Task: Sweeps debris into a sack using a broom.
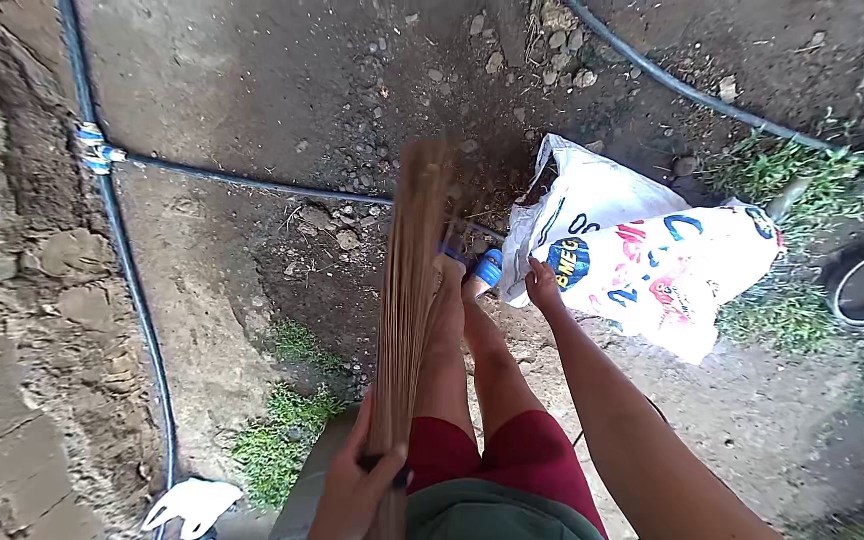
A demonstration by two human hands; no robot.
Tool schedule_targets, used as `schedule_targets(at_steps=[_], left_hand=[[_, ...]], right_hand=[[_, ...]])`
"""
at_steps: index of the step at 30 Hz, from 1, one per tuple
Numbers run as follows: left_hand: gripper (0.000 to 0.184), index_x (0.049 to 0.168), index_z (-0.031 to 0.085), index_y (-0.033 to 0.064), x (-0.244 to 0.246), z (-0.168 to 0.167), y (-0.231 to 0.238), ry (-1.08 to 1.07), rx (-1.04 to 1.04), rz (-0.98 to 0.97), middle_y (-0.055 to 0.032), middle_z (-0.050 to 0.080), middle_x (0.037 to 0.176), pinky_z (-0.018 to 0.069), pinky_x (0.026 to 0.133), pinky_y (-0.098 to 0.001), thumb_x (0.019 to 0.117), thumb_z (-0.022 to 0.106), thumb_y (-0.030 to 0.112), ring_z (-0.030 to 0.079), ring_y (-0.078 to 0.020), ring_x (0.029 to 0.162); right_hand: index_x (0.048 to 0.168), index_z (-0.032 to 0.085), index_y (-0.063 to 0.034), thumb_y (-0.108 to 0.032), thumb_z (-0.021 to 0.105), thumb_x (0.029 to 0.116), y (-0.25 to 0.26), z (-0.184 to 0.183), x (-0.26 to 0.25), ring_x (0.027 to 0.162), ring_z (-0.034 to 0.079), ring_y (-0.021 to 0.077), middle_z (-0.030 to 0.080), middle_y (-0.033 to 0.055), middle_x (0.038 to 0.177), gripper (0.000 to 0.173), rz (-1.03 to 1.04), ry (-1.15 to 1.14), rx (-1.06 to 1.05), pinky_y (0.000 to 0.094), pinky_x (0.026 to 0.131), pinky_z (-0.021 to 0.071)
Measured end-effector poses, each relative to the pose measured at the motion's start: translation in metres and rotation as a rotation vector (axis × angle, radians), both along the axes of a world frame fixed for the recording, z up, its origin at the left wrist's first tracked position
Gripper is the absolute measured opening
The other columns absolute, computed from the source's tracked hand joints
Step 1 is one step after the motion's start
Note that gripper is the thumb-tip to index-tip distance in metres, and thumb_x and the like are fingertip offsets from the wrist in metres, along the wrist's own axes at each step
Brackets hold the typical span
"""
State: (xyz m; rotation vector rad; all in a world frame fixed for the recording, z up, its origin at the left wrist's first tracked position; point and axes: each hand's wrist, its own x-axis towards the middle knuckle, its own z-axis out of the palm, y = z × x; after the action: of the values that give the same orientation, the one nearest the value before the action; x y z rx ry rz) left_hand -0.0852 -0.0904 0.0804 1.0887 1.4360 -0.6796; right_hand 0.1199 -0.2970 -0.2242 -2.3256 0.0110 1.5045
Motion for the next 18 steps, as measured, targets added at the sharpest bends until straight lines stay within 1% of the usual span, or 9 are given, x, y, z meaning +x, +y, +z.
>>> schedule_targets(at_steps=[2, 4, 6, 9, 11, 12, 14, 16, 18], left_hand=[[0.087, 0.164, 0.015, 0.0093, 0.015, -0.048, -0.014, 0.014, 0.040, 0.002, -0.0190, 0.066, 0.119, 0.0624, 0.067, -0.0365, 0.0926, 0.065, 0.005, 0.071, -0.0198, 0.074], [0.086, 0.164, 0.014, 0.0098, 0.033, -0.080, -0.017, 0.024, -0.060, -0.084, -0.0227, 0.059, 0.134, 0.0603, 0.075, -0.0371, 0.0959, 0.066, 0.006, 0.071, -0.0208, 0.082], [0.087, 0.165, 0.016, 0.0115, 0.033, -0.076, -0.012, 0.022, -0.146, -0.166, -0.0229, 0.059, 0.136, 0.0601, 0.080, -0.0393, 0.0942, 0.067, 0.007, 0.071, -0.0228, 0.088], [0.091, 0.163, 0.023, 0.0131, 0.002, -0.026, 0.019, 0.036, -0.072, -0.205, -0.0153, 0.069, 0.118, 0.0623, 0.070, -0.0360, 0.0846, 0.069, 0.009, 0.072, -0.0176, 0.077], [0.095, 0.164, 0.021, 0.0135, -0.006, -0.005, 0.034, 0.067, -0.013, -0.206, -0.0130, 0.070, 0.115, 0.0620, 0.070, -0.0337, 0.0818, 0.068, 0.008, 0.072, -0.0142, 0.074], [0.095, 0.164, 0.020, 0.0133, -0.005, -0.007, 0.030, 0.069, 0.019, -0.201, -0.0141, 0.069, 0.117, 0.0616, 0.070, -0.0338, 0.0822, 0.068, 0.008, 0.071, -0.0143, 0.075], [0.092, 0.165, 0.018, 0.0131, 0.005, -0.036, 0.011, 0.057, 0.032, -0.189, -0.0197, 0.064, 0.129, 0.0612, 0.074, -0.0392, 0.0874, 0.069, 0.007, 0.072, -0.0205, 0.082], [0.090, 0.165, 0.015, 0.0130, 0.025, -0.068, -0.008, 0.058, -0.072, -0.260, -0.0238, 0.056, 0.141, 0.0606, 0.082, -0.0442, 0.0926, 0.070, 0.008, 0.072, -0.0266, 0.093], [0.091, 0.165, 0.017, 0.0173, 0.031, -0.076, -0.007, 0.058, -0.207, -0.397, -0.0226, 0.055, 0.144, 0.0574, 0.091, -0.0476, 0.0924, 0.071, 0.013, 0.070, -0.0290, 0.106]], right_hand=[[0.150, 0.047, 0.0009, 0.000, 0.045, 0.1045, 0.001, 0.001, 0.000, 0.136, 0.048, 0.0479, 0.052, 0.0347, 0.140, 0.046, -0.013, -0.005, 0.000, 0.0551, 0.114, 0.0387], [0.150, 0.047, 0.0010, -0.001, 0.045, 0.1046, 0.003, 0.003, 0.001, 0.136, 0.048, 0.0474, 0.051, 0.0345, 0.141, 0.046, -0.019, -0.004, -0.003, 0.0550, 0.114, 0.0383], [0.150, 0.047, 0.0007, -0.001, 0.045, 0.1045, 0.003, 0.004, 0.002, 0.137, 0.047, 0.0479, 0.051, 0.0345, 0.142, 0.046, -0.025, -0.007, 0.000, 0.0565, 0.114, 0.0384], [0.151, 0.047, 0.0003, -0.001, 0.045, 0.1045, 0.001, 0.002, 0.002, 0.136, 0.048, 0.0486, 0.051, 0.0347, 0.141, 0.046, -0.029, -0.010, 0.004, 0.0576, 0.113, 0.0387], [0.151, 0.047, 0.0002, -0.002, 0.045, 0.1047, 0.002, 0.001, 0.004, 0.136, 0.048, 0.0483, 0.051, 0.0347, 0.141, 0.046, -0.025, -0.015, 0.009, 0.0571, 0.114, 0.0386], [0.151, 0.047, 0.0002, -0.002, 0.045, 0.1048, 0.003, 0.001, 0.004, 0.136, 0.048, 0.0480, 0.051, 0.0346, 0.142, 0.046, -0.027, -0.016, 0.010, 0.0570, 0.114, 0.0386], [0.151, 0.047, 0.0006, -0.002, 0.045, 0.1047, 0.005, 0.002, 0.003, 0.136, 0.048, 0.0479, 0.051, 0.0343, 0.142, 0.046, -0.045, -0.023, 0.018, 0.0571, 0.114, 0.0383], [0.151, 0.046, 0.0006, -0.002, 0.044, 0.1047, 0.006, 0.001, 0.004, 0.136, 0.048, 0.0479, 0.051, 0.0345, 0.142, 0.047, -0.064, -0.035, 0.021, 0.0569, 0.114, 0.0378], [0.152, 0.046, 0.0003, -0.002, 0.045, 0.1049, 0.005, 0.000, 0.005, 0.135, 0.049, 0.0483, 0.052, 0.0346, 0.141, 0.047, -0.073, -0.046, 0.016, 0.0569, 0.113, 0.0388]])
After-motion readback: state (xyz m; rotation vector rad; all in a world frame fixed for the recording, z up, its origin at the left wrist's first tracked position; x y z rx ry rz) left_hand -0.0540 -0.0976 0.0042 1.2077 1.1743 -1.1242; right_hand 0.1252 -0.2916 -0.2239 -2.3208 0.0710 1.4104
